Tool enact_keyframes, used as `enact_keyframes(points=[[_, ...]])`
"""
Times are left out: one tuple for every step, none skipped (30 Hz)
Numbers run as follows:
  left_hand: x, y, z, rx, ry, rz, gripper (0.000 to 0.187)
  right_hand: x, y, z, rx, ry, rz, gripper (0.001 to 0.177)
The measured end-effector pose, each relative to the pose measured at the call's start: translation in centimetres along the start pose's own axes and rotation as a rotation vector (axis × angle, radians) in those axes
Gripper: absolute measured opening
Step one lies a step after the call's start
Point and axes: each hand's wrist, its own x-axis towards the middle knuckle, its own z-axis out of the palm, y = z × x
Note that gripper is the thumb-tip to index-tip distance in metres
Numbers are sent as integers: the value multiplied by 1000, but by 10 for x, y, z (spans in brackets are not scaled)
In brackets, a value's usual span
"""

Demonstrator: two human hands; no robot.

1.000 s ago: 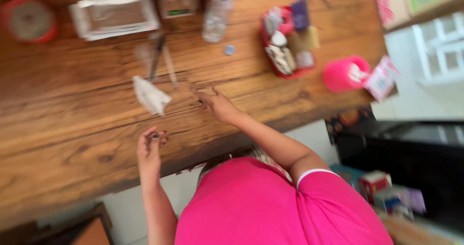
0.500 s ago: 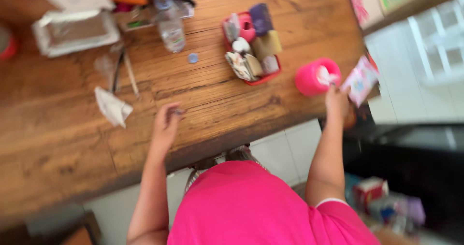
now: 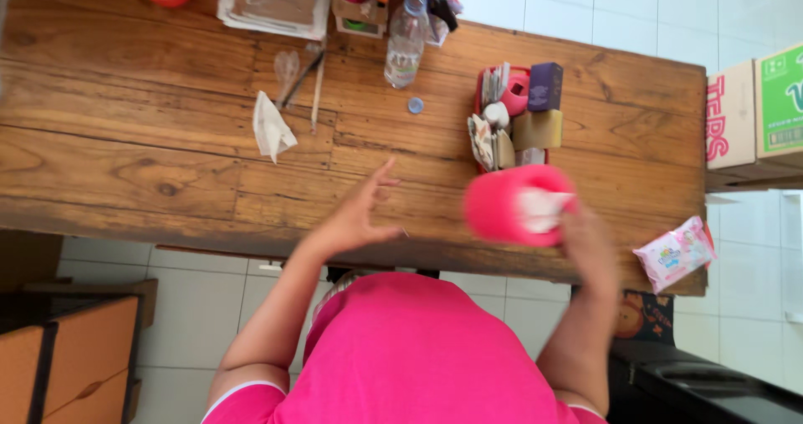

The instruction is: The person organizes a cluttered wooden desk by placing pens and pencils into a cup, stacking papers, and moving a wallet and phone to a shelf. They also wipe the desk surface with a tissue.

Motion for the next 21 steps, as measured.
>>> enact_keyframes(points=[[0,9,0,141,31,218,122,0,-34,24,42,-56,-12,29],[-1,15,-1,279,54,431,139,5,-67,51,68,-147,-76,29],[-1,18,-2,345,85,384,140,14,-98,76,27,-124,-346,33],[1,19,-5,410,112,341,141,20,-123,98,0,-128,-427,34],[2,17,-10,474,139,297,143,22,-145,119,-28,-197,-300,37],[8,12,-18,474,183,286,141,30,-163,136,-57,-259,-176,39],[13,5,-28,473,226,275,140,39,-175,146,-53,-299,-184,42],[15,-3,-38,470,265,259,138,47,-183,157,-48,-344,-186,44],[20,-14,-49,476,307,277,138,59,-186,166,-43,-389,-189,46],[25,-25,-59,478,348,291,138,75,-186,174,51,-317,-229,49],[31,-37,-65,480,388,304,137,96,-185,183,143,-244,-268,56],[39,-47,-71,468,459,287,139,124,-187,194,235,-172,-319,67],[47,-56,-77,456,529,270,140,152,-188,204,245,-33,-328,75],[59,-63,-82,441,596,256,142,182,-188,214,256,112,-335,85],[71,-70,-87,458,627,249,143,211,-190,226,268,215,-481,88],[84,-77,-91,473,658,241,145,238,-193,239,278,315,-628,92],[99,-83,-96,489,689,232,147,260,-193,248,286,412,-777,96],[111,-89,-98,478,703,218,146,274,-189,258,327,397,-685,88],[125,-95,-99,468,717,203,145,286,-189,268,368,381,-592,80],[136,-101,-100,458,729,187,144,294,-190,275,409,362,-497,73],[147,-106,-101,450,719,190,144,297,-191,280,422,369,-470,69]])
